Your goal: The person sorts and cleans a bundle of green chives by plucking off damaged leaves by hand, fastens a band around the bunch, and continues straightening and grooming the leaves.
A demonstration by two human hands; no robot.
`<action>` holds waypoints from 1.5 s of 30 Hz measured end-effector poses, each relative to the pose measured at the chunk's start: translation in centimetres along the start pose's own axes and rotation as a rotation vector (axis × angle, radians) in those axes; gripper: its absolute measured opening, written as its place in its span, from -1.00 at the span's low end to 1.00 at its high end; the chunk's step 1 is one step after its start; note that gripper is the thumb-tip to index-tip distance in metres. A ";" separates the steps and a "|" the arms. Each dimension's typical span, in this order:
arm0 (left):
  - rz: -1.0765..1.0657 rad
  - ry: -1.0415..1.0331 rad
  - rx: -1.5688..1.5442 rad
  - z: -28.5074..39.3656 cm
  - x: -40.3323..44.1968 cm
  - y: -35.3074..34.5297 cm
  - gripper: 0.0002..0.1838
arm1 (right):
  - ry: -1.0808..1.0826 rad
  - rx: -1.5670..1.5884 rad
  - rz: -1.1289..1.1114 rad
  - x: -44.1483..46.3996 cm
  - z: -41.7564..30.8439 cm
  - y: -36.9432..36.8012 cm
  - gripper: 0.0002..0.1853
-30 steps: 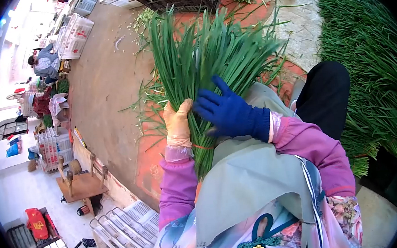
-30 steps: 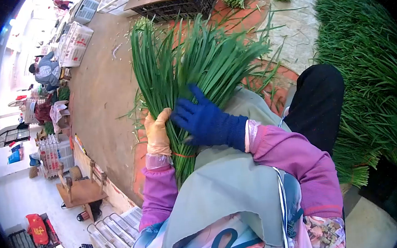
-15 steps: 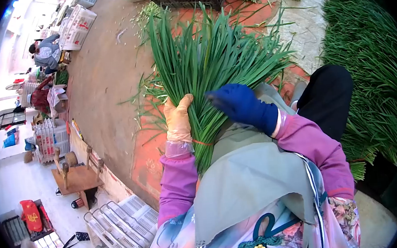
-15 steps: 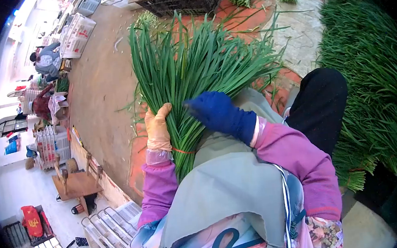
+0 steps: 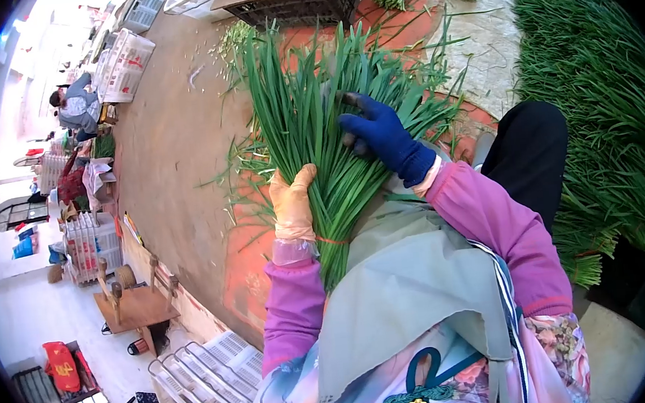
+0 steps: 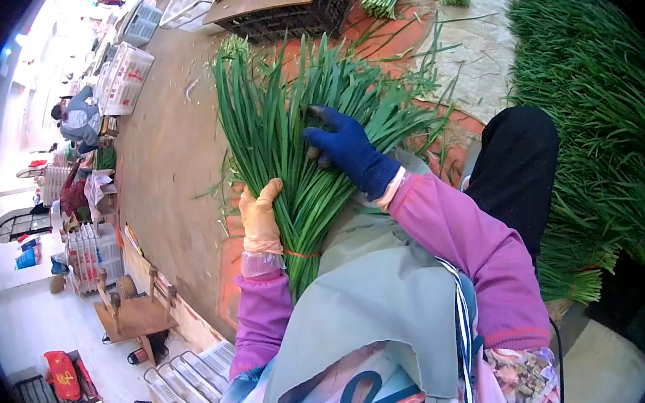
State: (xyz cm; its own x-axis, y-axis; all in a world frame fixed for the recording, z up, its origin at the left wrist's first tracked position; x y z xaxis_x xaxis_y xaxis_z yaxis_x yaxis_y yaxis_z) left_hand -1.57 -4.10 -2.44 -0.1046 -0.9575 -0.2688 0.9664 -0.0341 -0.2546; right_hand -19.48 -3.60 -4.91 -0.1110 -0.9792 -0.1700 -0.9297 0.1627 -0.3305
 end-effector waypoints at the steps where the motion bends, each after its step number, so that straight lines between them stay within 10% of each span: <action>1: -0.004 -0.002 0.002 0.1 0.0 -0.1 -0.66 | -0.016 -0.016 -0.003 0.2 -0.2 -0.1 -0.42; 17: -0.034 0.031 0.008 -0.2 0.3 -0.4 -0.65 | 0.170 -0.760 0.168 1.4 -0.9 0.9 -0.09; 26: -0.040 -0.001 0.019 -0.2 0.4 -0.4 -0.67 | 0.285 0.183 0.477 1.0 -4.9 7.6 -0.67; 34: -0.066 -0.019 0.056 -0.1 0.4 -0.9 -0.68 | 0.820 -0.752 0.364 0.2 -12.1 5.7 -0.71; 39: -0.043 0.000 0.081 0.1 0.0 -1.1 -0.66 | 0.698 -1.230 0.204 2.4 -9.0 4.0 -0.61; 45: -0.072 -0.008 0.039 0.1 -0.2 -1.3 -0.65 | 0.376 -0.950 -0.091 3.1 -5.3 4.2 -0.69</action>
State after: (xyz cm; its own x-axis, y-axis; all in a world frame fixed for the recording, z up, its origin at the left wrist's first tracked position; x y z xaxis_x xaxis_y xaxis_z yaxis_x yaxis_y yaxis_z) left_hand -2.80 -3.89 -1.96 -0.1720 -0.9544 -0.2438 0.9650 -0.1136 -0.2362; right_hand -25.59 -6.58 -1.95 0.0223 -0.9844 0.1748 -0.8162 0.0830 0.5717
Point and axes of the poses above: each hand's wrist, its own x-axis towards the middle knuckle, its own y-axis out of the back of the hand, z = x × y, the point moved 8 cm from there along x, towards the middle knuckle, and after that the axes turned 8 degrees about -x, right-handed, at the moved point
